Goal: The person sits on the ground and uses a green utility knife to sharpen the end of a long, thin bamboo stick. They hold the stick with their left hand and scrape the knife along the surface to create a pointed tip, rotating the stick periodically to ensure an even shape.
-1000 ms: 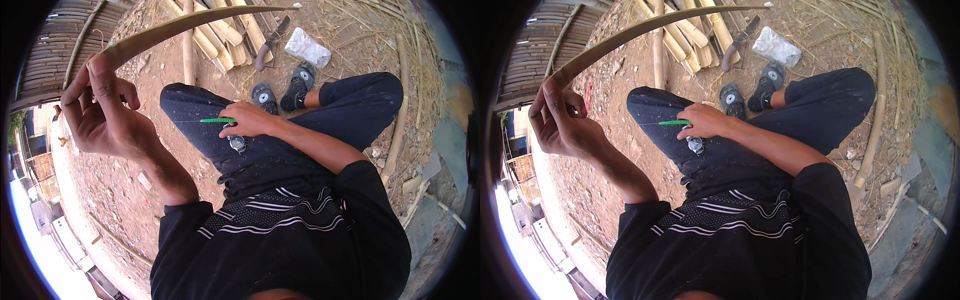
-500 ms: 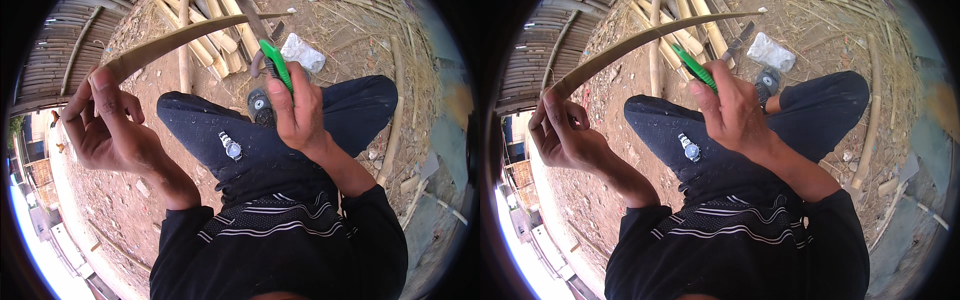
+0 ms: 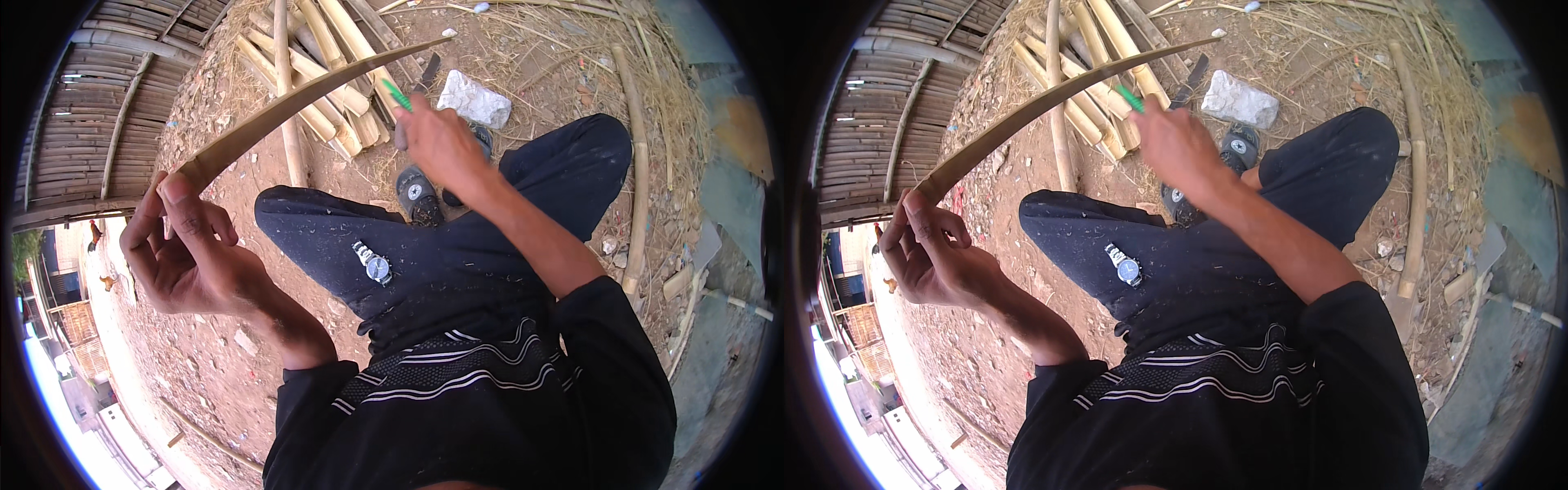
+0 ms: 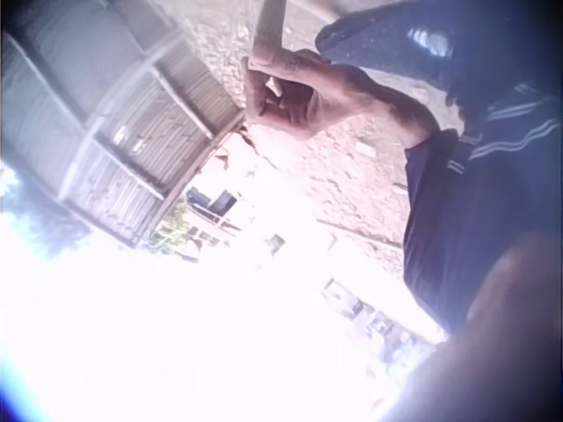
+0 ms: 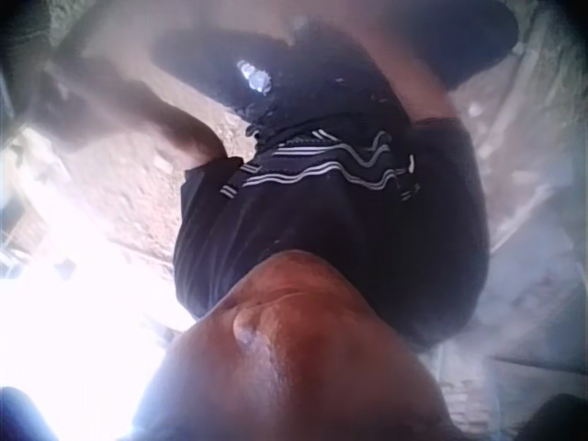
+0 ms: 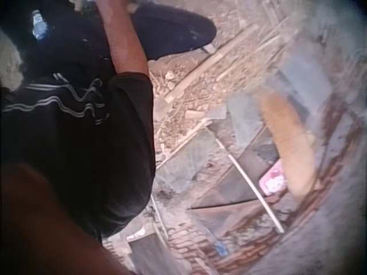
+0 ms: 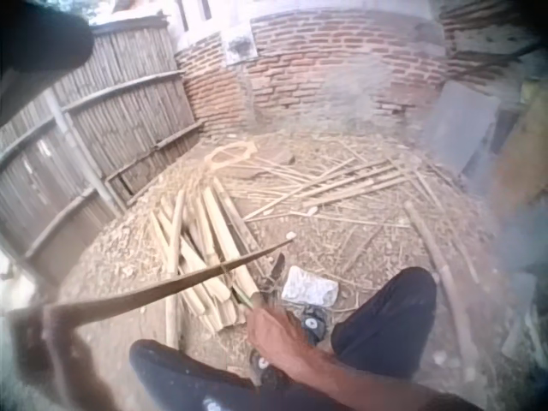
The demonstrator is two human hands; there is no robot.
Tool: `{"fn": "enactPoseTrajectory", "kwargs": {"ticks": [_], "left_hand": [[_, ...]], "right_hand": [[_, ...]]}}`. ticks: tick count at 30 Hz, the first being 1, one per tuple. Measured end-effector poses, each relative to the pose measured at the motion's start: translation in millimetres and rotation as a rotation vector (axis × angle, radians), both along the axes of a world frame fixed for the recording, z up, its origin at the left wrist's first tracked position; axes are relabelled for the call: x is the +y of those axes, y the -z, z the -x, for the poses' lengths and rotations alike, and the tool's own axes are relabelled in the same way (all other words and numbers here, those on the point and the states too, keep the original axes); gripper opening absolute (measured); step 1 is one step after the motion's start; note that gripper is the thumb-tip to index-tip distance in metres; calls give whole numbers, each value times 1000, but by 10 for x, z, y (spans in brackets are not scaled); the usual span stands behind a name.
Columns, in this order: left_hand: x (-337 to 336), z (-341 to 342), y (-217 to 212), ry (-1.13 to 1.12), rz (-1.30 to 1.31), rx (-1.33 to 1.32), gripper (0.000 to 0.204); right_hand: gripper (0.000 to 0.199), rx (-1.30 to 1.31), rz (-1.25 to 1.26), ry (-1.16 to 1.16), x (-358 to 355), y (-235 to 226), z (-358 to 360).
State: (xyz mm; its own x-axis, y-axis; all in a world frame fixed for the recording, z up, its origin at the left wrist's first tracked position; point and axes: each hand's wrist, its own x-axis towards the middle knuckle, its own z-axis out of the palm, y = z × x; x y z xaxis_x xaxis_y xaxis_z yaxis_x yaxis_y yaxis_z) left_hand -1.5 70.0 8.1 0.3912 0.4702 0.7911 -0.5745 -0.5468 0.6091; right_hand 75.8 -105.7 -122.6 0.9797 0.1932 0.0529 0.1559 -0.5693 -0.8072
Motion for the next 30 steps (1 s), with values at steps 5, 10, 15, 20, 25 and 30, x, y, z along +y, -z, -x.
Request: {"fn": "enactPoseTrajectory", "kwargs": {"ticks": [5,10,15,20,25,30], "left_hand": [[35,28,57,-7,11,10,13],[-23,-14,23,26,16,-13,14],[157,-58,-9,-73,64,54,13],[19,220,-238,-114,30,-303,9],[-42,228,-377,-75,-6,-200,7],[-9,292,-341,31,-44,-174,11]], "right_hand": [[33,-16,-17,-47,-293,-85,-178],[27,-390,-109,-104,-71,-209,104],[24,-200,88,-76,87,-430,73],[25,-295,-69,-174,114,-598,343],[23,-317,71,-93,149,-786,397],[20,-393,-4,-141,127,-763,546]]}}
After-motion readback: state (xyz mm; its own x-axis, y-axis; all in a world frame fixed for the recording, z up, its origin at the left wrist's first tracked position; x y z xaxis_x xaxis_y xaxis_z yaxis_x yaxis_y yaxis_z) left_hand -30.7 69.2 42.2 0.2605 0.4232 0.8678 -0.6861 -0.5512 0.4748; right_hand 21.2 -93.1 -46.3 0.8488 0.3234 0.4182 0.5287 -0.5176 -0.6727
